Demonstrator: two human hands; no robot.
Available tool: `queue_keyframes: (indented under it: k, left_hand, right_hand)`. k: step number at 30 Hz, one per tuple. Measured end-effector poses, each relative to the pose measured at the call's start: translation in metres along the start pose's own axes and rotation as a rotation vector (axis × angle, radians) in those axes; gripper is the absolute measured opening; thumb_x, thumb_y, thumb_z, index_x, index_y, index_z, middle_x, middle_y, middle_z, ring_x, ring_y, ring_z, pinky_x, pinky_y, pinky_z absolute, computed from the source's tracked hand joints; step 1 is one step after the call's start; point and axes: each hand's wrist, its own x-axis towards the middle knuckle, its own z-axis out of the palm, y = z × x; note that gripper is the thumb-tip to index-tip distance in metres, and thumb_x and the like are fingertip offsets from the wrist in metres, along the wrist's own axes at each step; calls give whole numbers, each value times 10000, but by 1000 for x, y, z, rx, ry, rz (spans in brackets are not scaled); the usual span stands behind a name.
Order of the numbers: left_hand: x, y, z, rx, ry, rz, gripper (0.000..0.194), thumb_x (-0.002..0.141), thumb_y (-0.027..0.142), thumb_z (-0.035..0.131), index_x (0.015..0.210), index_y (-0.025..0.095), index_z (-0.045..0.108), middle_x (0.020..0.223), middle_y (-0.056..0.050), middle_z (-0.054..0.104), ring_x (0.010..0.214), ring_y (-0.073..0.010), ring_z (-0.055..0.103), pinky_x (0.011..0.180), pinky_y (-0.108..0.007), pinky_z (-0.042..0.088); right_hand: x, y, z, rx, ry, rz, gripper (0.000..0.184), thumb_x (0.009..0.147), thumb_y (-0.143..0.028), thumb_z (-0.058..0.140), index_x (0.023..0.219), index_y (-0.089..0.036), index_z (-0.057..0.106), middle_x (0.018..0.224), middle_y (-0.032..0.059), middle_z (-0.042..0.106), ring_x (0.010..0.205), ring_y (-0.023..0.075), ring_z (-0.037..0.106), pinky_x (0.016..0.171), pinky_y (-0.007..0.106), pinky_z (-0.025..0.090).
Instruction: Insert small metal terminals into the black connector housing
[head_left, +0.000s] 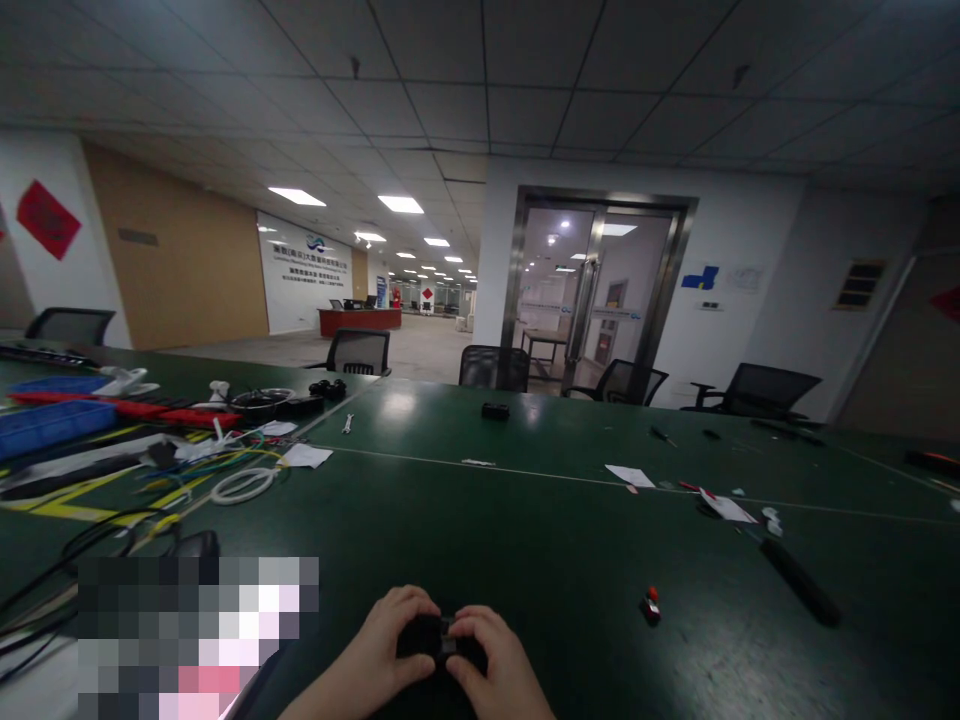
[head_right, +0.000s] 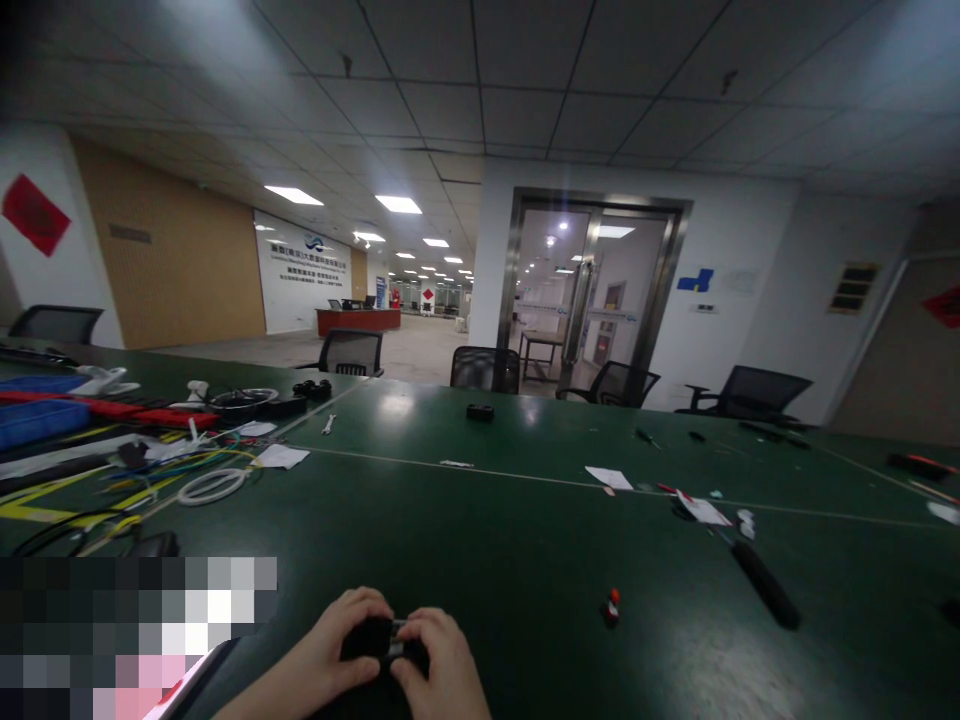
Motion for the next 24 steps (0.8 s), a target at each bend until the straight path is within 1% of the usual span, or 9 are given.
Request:
queue_keyframes:
  k: [3, 7, 11, 15, 19, 24]
  left_hand:
    - [-1, 5, 0, 73, -4, 0, 380, 624, 150, 614, 994, 236, 602, 1124, -40, 569, 1081, -249, 469, 968, -368, 323]
    - [-1, 4, 1, 61, 7, -1, 389, 631, 170, 622, 1012, 244, 604, 1111, -40, 588, 1076, -256, 481, 968, -375, 326]
    - [-1, -2, 1, 20, 23, -26, 422, 633, 194, 637, 1048, 265, 608, 1113, -29, 596, 1082, -261, 485, 974, -380, 331]
    - [0, -5, 2, -6, 23, -33, 424, 646, 229, 642, 1068, 257, 615, 1094, -33, 604, 1063, -254, 502, 967, -369, 348]
    - [0, -3, 1, -30, 24, -31, 419, 652, 236, 638, 1070, 242, 620, 1092, -41, 603, 1050, -245, 513, 960, -352, 360]
    - [-1, 0, 0, -17, 27, -28, 395, 645, 214, 638, 1038, 247, 631, 1056, -30, 614, 1028, -237, 518, 960, -358, 357]
  right_hand:
    - [2, 4, 2, -33, 9, -18, 232, 675, -168, 570, 889, -232, 636, 1081, 27, 597, 1053, 213, 521, 917, 311, 366]
    - [2, 5, 1, -14, 8, -33, 208, 671, -178, 572, 857, -242, 639, 1041, 25, 611, 1024, 225, 528, 897, 322, 374]
    - [1, 5, 0, 10, 12, -19, 211, 672, -188, 577, 858, -262, 645, 1053, 14, 603, 1030, 232, 523, 890, 333, 376]
    - [1, 6, 1, 19, 22, -23, 235, 669, -171, 574, 874, -262, 644, 1088, 17, 592, 1061, 226, 510, 910, 331, 364]
    - [2, 7, 2, 42, 31, -25, 237, 669, -165, 573, 876, -253, 647, 1101, 20, 588, 1081, 225, 503, 927, 332, 354]
    - [1, 4, 0, 84, 55, -5, 230, 697, -187, 556, 897, -260, 644, 1102, 12, 587, 1067, 225, 516, 918, 334, 366]
